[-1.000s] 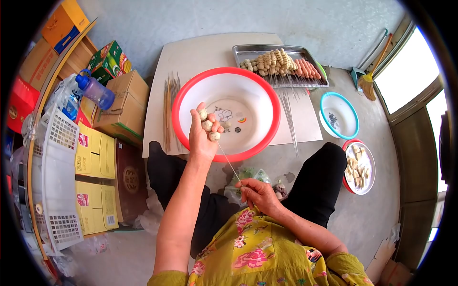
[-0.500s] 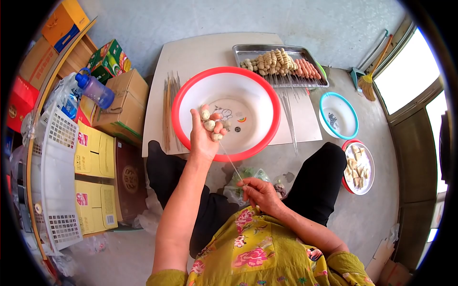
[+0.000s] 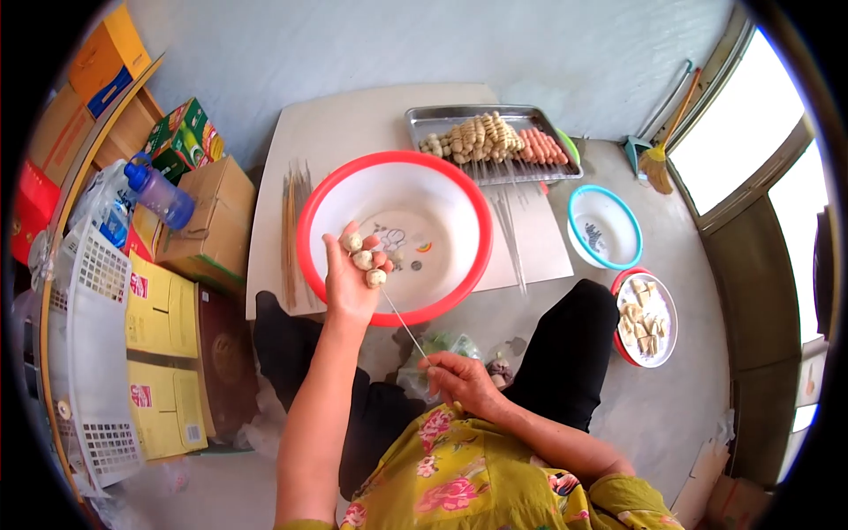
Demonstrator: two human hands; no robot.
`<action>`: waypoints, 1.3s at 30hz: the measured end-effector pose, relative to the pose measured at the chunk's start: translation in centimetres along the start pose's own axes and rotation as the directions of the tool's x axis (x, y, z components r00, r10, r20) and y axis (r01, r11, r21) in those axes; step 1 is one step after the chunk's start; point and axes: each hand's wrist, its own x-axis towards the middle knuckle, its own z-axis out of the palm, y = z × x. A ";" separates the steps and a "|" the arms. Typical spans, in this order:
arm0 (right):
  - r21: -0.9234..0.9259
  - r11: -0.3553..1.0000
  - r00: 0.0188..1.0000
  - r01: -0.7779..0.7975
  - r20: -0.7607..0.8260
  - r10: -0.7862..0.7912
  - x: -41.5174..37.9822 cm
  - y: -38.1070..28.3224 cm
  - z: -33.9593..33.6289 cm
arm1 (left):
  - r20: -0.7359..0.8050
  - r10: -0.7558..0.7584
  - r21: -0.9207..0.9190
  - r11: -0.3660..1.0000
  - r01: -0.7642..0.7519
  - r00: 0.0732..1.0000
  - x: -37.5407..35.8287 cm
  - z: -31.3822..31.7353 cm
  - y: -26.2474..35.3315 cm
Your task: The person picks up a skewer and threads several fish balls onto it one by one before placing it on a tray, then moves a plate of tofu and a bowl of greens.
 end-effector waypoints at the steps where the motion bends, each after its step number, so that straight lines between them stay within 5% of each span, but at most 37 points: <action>1: 0.005 1.000 1.000 -0.005 0.020 0.005 0.1 -0.4 -0.3 | -0.052 0.007 0.037 0.999 -0.005 0.999 -0.1 0.3 0.0; 10: 0.019 0.997 0.997 0.076 -0.005 -0.076 2.9 -5.8 -6.0 | -0.222 -0.006 0.253 0.965 0.064 0.975 -0.6 -0.3 0.7; 16: -0.325 0.930 0.973 0.172 -0.095 -0.213 9.0 -12.1 -11.6 | -0.246 -0.024 0.270 0.958 0.092 0.969 -1.5 -0.2 1.4; 18: -0.464 0.873 0.956 0.149 -0.159 -0.248 11.7 -13.9 -12.8 | -0.255 -0.031 0.275 0.956 0.103 0.967 -1.5 -0.2 1.5; 35: -0.760 0.587 0.902 -0.279 -0.417 -0.111 31.4 -11.7 -20.6 | -0.268 -0.027 0.257 0.961 0.099 0.963 -1.2 -0.4 2.6; 39: -0.891 0.319 0.924 -0.324 -0.371 -0.097 31.4 -11.2 -20.8 | -0.241 -0.039 0.257 0.961 0.102 0.970 -1.2 -0.4 2.4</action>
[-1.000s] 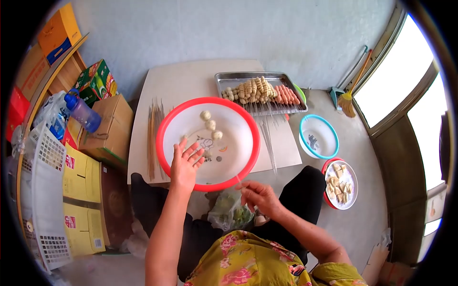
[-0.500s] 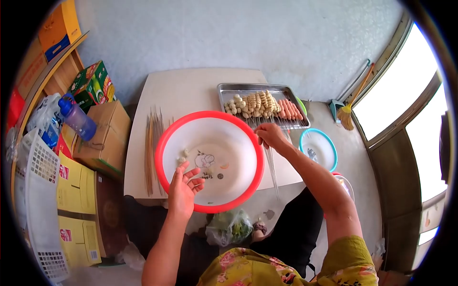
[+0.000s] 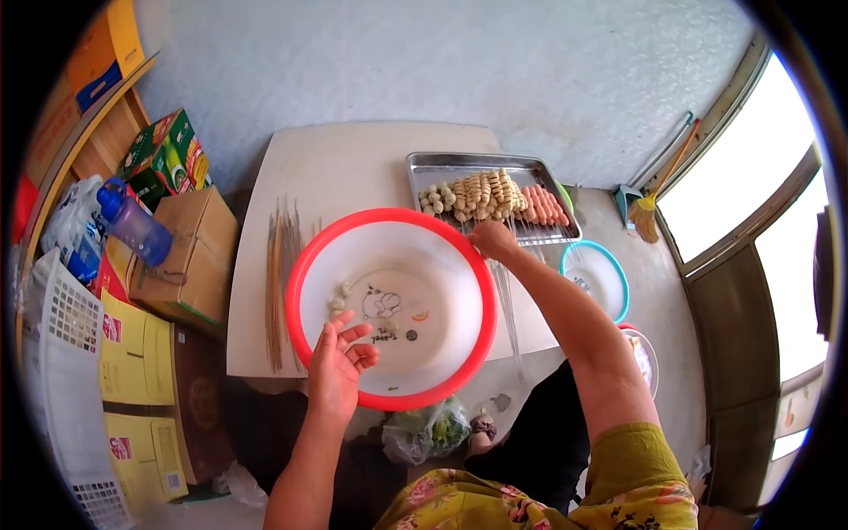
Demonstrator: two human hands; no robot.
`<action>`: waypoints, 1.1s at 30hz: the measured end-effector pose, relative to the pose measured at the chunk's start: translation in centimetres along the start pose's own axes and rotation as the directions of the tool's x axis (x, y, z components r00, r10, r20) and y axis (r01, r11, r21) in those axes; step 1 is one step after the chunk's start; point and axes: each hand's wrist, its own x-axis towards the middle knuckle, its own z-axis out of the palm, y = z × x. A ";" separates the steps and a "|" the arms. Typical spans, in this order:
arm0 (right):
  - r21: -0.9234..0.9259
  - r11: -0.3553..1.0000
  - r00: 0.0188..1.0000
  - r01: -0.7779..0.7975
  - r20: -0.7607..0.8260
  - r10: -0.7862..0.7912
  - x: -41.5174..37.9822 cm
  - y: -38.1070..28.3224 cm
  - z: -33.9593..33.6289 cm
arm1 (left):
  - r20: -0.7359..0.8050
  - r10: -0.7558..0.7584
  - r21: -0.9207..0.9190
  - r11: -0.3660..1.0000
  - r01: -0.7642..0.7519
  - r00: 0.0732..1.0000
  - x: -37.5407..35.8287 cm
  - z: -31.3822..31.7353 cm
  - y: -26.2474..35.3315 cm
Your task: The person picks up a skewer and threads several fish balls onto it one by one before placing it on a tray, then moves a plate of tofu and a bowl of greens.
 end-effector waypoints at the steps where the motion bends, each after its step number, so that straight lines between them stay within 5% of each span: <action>1: -0.071 0.997 1.000 0.024 -0.004 -0.025 -0.7 -0.3 -0.3 | 0.002 -0.001 0.003 1.000 0.001 1.000 0.0 0.0 -0.1; 2: -0.256 0.966 0.994 0.048 0.107 -0.021 -0.4 -0.2 -0.4 | 0.006 0.000 0.005 1.000 0.000 1.000 0.1 0.0 -0.2; 3: -0.254 0.966 0.995 0.046 0.102 -0.021 -0.7 0.3 -0.2 | 0.008 0.004 0.013 1.000 -0.004 1.000 0.1 0.0 -0.3; 5: 0.112 0.974 0.980 0.195 0.009 -0.197 -2.2 1.2 -0.1 | 0.016 0.010 0.023 1.000 -0.010 1.000 0.0 0.0 -0.4; 6: 0.217 0.972 0.989 0.092 0.095 -0.114 -3.0 0.9 -0.9 | 0.011 0.011 0.021 1.000 -0.012 1.000 0.0 0.0 -0.5; 10: 0.407 0.898 0.973 0.165 -0.214 -0.082 -3.8 4.4 -0.1 | 0.014 0.015 0.012 1.000 -0.015 1.000 0.3 -0.6 -0.8; 13: 0.411 0.912 0.974 0.001 -0.207 0.092 -6.9 8.1 0.0 | 0.025 0.030 0.031 0.999 -0.030 0.999 0.3 -0.7 -0.8; 19: 0.081 0.971 0.974 -0.225 -0.013 0.227 -12.1 13.6 6.3 | 0.011 0.024 0.066 0.998 -0.024 1.000 0.1 -0.1 -0.7; 20: 0.003 0.980 0.972 -0.197 -0.128 0.196 -12.2 14.0 7.9 | 0.019 0.019 0.067 0.998 -0.020 1.000 0.1 0.0 -0.8; 33: -0.119 0.958 0.961 -0.260 -0.125 0.246 -13.1 10.0 8.0 | 0.040 -0.009 0.090 0.996 0.005 0.999 1.1 0.0 -1.9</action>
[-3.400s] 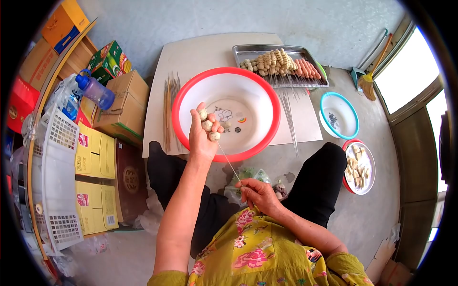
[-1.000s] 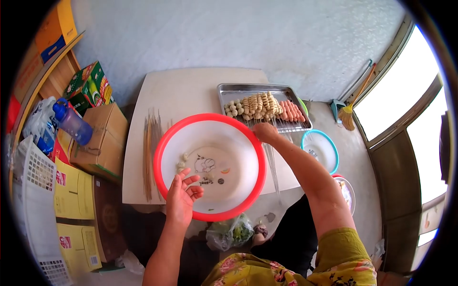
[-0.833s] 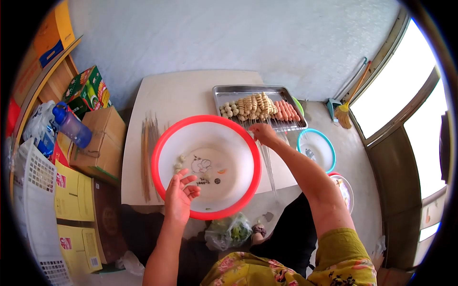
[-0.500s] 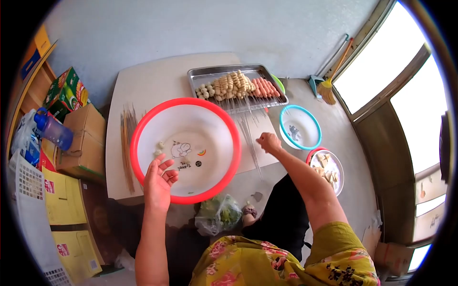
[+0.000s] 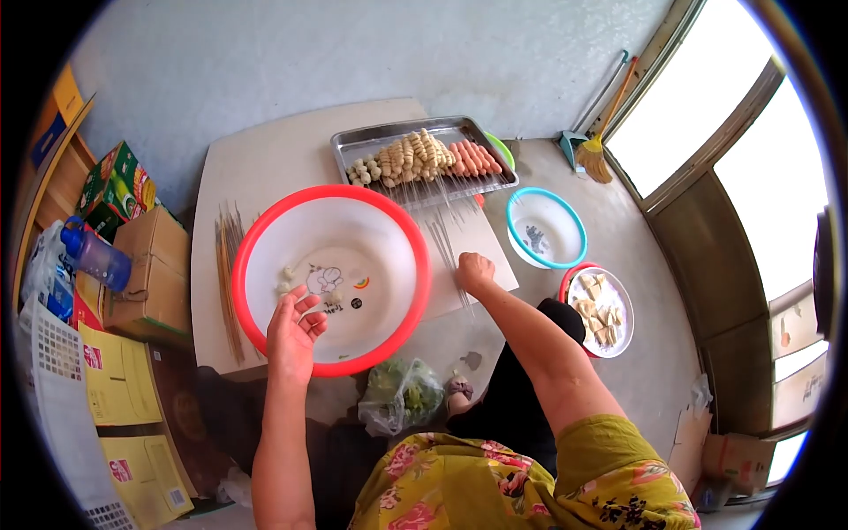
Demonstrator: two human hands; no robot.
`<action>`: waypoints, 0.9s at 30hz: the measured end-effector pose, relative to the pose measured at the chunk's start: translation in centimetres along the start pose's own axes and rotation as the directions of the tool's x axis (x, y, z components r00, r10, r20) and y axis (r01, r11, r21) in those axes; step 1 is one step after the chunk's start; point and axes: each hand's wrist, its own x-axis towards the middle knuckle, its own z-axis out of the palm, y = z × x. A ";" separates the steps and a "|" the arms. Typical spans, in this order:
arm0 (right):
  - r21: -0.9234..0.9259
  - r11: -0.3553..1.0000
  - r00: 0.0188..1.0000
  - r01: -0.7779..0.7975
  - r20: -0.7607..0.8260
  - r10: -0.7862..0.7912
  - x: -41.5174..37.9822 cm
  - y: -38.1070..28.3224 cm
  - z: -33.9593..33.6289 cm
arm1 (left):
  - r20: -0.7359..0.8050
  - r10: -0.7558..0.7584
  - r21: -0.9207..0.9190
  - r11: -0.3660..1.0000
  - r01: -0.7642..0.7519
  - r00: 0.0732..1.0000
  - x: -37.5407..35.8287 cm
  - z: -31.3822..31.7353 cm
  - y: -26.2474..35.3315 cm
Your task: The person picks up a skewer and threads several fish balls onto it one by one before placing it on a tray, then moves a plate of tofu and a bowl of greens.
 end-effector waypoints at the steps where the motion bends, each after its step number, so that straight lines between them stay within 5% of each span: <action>1: -0.046 0.997 0.998 0.062 -0.005 -0.062 -0.1 -0.2 -0.1 | 0.001 -0.002 0.002 1.000 0.002 1.000 0.1 0.0 -0.1; 17: -0.095 0.995 1.000 -0.024 0.005 0.025 -0.7 -1.6 -0.7 | 0.020 0.026 0.000 1.000 -0.026 0.999 0.4 -0.1 0.4; 20: 0.014 0.998 0.996 -0.066 0.059 0.065 -0.8 -1.4 -1.8 | 0.032 0.020 0.006 1.000 -0.020 0.999 0.4 0.0 0.4; 22: 0.338 0.923 0.921 -0.184 0.386 0.042 -0.6 -0.8 -2.3 | 0.033 0.017 0.010 1.000 -0.018 0.999 0.4 0.0 0.3; 23: 0.338 0.923 0.922 -0.183 0.385 0.042 -1.2 -0.4 -2.5 | 0.037 0.012 0.010 1.000 -0.013 0.999 0.4 0.0 0.2; 25: 0.652 0.725 0.906 -0.221 0.412 -0.094 -3.9 0.3 -3.2 | 0.041 0.005 0.009 1.000 -0.006 0.999 0.2 0.1 0.2; 27: 0.771 0.598 0.898 -0.218 0.398 -0.186 -6.9 1.0 -3.5 | 0.056 0.005 0.023 1.000 -0.007 0.998 0.0 0.2 0.1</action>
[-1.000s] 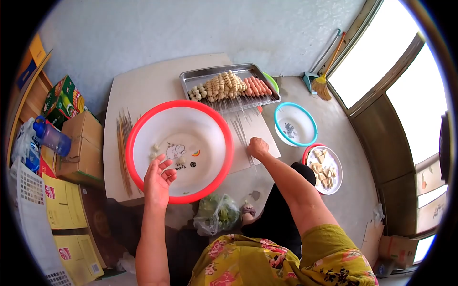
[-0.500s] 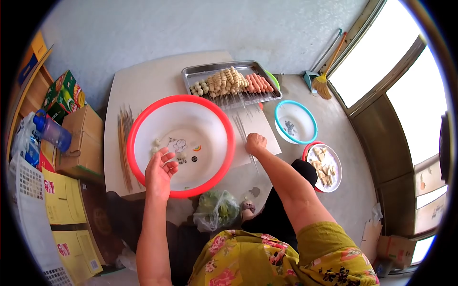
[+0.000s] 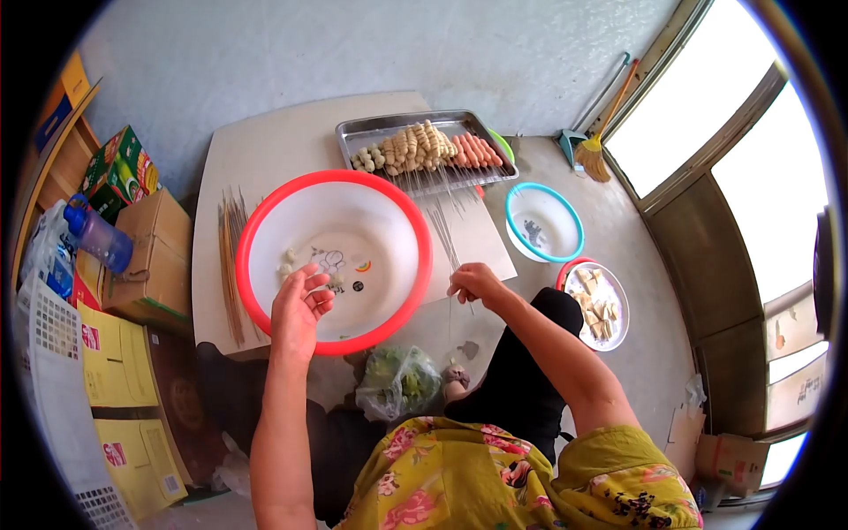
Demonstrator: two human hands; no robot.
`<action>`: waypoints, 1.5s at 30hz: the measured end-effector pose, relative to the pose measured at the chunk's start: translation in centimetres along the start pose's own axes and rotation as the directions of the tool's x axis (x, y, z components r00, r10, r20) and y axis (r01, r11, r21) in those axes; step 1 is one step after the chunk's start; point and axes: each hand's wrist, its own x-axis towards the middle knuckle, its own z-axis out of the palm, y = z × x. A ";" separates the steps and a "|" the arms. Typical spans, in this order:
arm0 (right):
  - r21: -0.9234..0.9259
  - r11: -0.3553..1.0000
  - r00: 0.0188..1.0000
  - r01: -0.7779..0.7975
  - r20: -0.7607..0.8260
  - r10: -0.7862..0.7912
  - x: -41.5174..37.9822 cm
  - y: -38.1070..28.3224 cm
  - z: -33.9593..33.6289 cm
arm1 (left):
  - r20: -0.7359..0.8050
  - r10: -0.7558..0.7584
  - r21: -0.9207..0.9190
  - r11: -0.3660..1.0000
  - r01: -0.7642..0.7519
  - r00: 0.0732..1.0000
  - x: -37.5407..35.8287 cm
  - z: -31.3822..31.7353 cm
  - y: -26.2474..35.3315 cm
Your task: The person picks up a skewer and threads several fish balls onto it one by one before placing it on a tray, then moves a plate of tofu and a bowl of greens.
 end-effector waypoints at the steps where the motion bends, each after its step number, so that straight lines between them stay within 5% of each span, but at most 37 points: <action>1: 0.163 0.984 0.995 0.066 0.058 -0.076 -1.4 0.3 0.4 | -0.002 -0.001 0.002 1.000 0.001 1.000 -0.1 0.0 -0.1; 8: 0.274 0.893 0.890 0.357 0.191 -0.415 -10.6 -3.3 5.7 | 0.235 -0.061 0.191 0.981 0.015 0.970 -1.0 1.8 -0.4; 11: 0.088 0.904 0.866 0.419 0.261 -0.427 -12.8 -5.6 7.8 | 0.292 -0.091 0.207 0.978 0.030 0.952 -1.6 2.9 -0.2; 13: -0.081 0.787 0.772 0.612 0.274 -0.573 -13.1 -6.2 8.7 | 0.381 -0.071 0.174 0.985 0.004 0.922 -1.7 3.2 0.0; 15: -0.085 0.782 0.766 0.618 0.292 -0.573 -13.0 -6.4 9.4 | 0.371 -0.063 0.149 0.989 0.007 0.926 -1.7 3.0 0.3; 27: 0.038 0.867 0.799 0.496 0.370 -0.474 -12.7 -6.6 10.5 | 0.415 0.110 0.021 0.991 -0.130 0.903 -1.7 2.0 0.7; 29: 0.488 0.862 0.810 0.137 0.445 -0.381 -12.9 -7.2 10.3 | 0.271 0.108 -0.061 0.994 -0.095 0.956 -1.2 1.5 0.7; 35: 0.431 0.895 0.796 0.117 0.498 -0.344 -12.5 -7.7 9.6 | 0.198 0.158 -0.153 0.980 -0.129 0.967 -0.4 0.1 0.8; 37: 0.647 0.763 0.747 -0.003 0.508 -0.428 -13.0 -8.3 9.7 | 0.120 0.098 -0.154 0.985 -0.079 0.988 -0.3 -0.5 0.7; 45: 0.745 0.664 0.784 0.071 0.369 -0.499 -12.9 -8.4 10.0 | 0.025 0.055 -0.194 0.980 -0.050 0.998 0.0 -1.2 0.3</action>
